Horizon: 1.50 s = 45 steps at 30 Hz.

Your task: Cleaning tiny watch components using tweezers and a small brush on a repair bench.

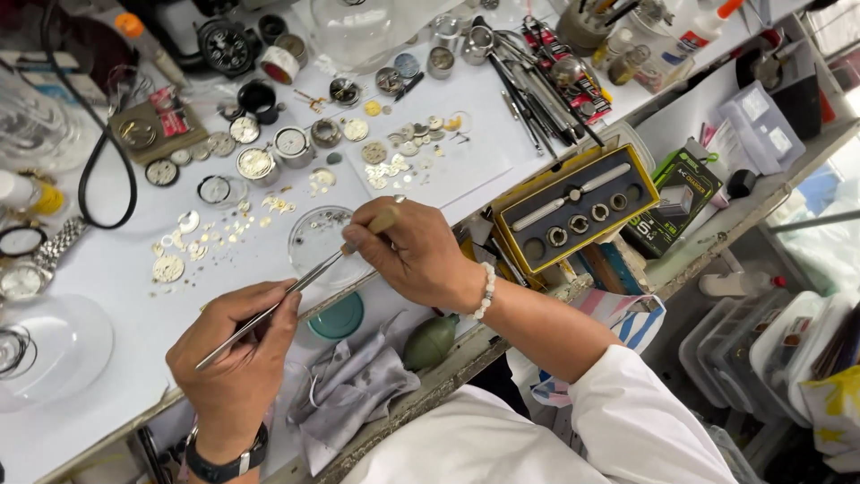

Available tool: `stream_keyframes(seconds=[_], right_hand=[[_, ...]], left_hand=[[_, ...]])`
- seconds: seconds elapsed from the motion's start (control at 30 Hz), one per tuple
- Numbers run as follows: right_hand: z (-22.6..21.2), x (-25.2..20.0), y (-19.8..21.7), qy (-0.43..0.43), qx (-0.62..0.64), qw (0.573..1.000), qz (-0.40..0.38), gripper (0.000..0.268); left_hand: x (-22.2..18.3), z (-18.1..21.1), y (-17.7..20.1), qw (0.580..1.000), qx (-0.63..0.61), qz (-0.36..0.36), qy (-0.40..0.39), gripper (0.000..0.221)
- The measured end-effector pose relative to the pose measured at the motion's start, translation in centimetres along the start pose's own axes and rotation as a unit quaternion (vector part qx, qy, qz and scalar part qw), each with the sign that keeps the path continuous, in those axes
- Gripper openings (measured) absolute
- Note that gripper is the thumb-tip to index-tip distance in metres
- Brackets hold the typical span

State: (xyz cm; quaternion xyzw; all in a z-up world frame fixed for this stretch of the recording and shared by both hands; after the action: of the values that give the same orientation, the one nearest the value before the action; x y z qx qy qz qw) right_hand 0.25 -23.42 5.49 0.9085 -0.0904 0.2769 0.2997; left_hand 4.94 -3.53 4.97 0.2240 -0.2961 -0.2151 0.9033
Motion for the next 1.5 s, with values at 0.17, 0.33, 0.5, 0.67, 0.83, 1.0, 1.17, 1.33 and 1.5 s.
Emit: stream_keyframes(seconds=[0.17,0.33,0.5,0.67,0.83,1.0,1.17,1.33,1.5], right_hand=[[3.9,-4.1,3.3,-0.051,0.165,0.964,0.200,0.018],[6.4,-7.4,7.9,-0.085,0.240,0.904,0.345,0.021],[7.7,-9.8,11.7,-0.114,0.233,0.856,0.446,0.025],[8.1,-10.9,13.3,-0.130,0.219,0.844,0.472,0.026],[7.7,-10.7,13.9,-0.124,0.211,0.845,0.475,0.026],[6.3,-9.1,11.5,-0.153,0.209,0.887,0.383,0.026],[3.4,-5.6,5.9,-0.169,0.237,0.936,0.197,0.030],[2.5,-2.8,2.0,-0.173,0.193,0.962,0.091,0.028],[-0.2,1.2,-0.5,-0.071,0.070,0.995,-0.003,0.018]], left_hand=[[2.3,1.7,0.1,0.999,0.028,-0.010,-0.030,0.014],[7.5,4.6,-2.2,0.992,0.005,-0.027,-0.126,0.010],[12.5,6.6,-8.2,0.979,-0.078,-0.101,-0.161,0.009],[14.7,6.4,-12.9,0.976,0.003,-0.111,-0.189,0.016],[14.9,6.2,-12.8,0.975,0.020,-0.116,-0.187,0.017],[12.5,6.4,-6.0,0.979,-0.093,-0.062,-0.169,0.008],[7.2,4.1,0.3,0.991,-0.041,-0.001,-0.124,0.011],[2.0,1.7,2.2,0.997,-0.010,0.031,-0.076,0.014],[-1.6,1.2,2.9,0.995,0.043,0.075,-0.056,0.017]])
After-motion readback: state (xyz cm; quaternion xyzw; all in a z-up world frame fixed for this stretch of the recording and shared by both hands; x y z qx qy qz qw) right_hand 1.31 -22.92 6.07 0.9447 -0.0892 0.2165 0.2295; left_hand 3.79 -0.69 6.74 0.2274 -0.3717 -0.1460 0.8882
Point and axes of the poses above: each hand's wrist, its own x-axis towards the middle knuckle, its own y-axis out of the back of the hand, z = x × y, the point moved 8 cm from there along x, towards the middle knuckle, and after that the axes turned 7 degrees about -z, right-handed, at the moved point
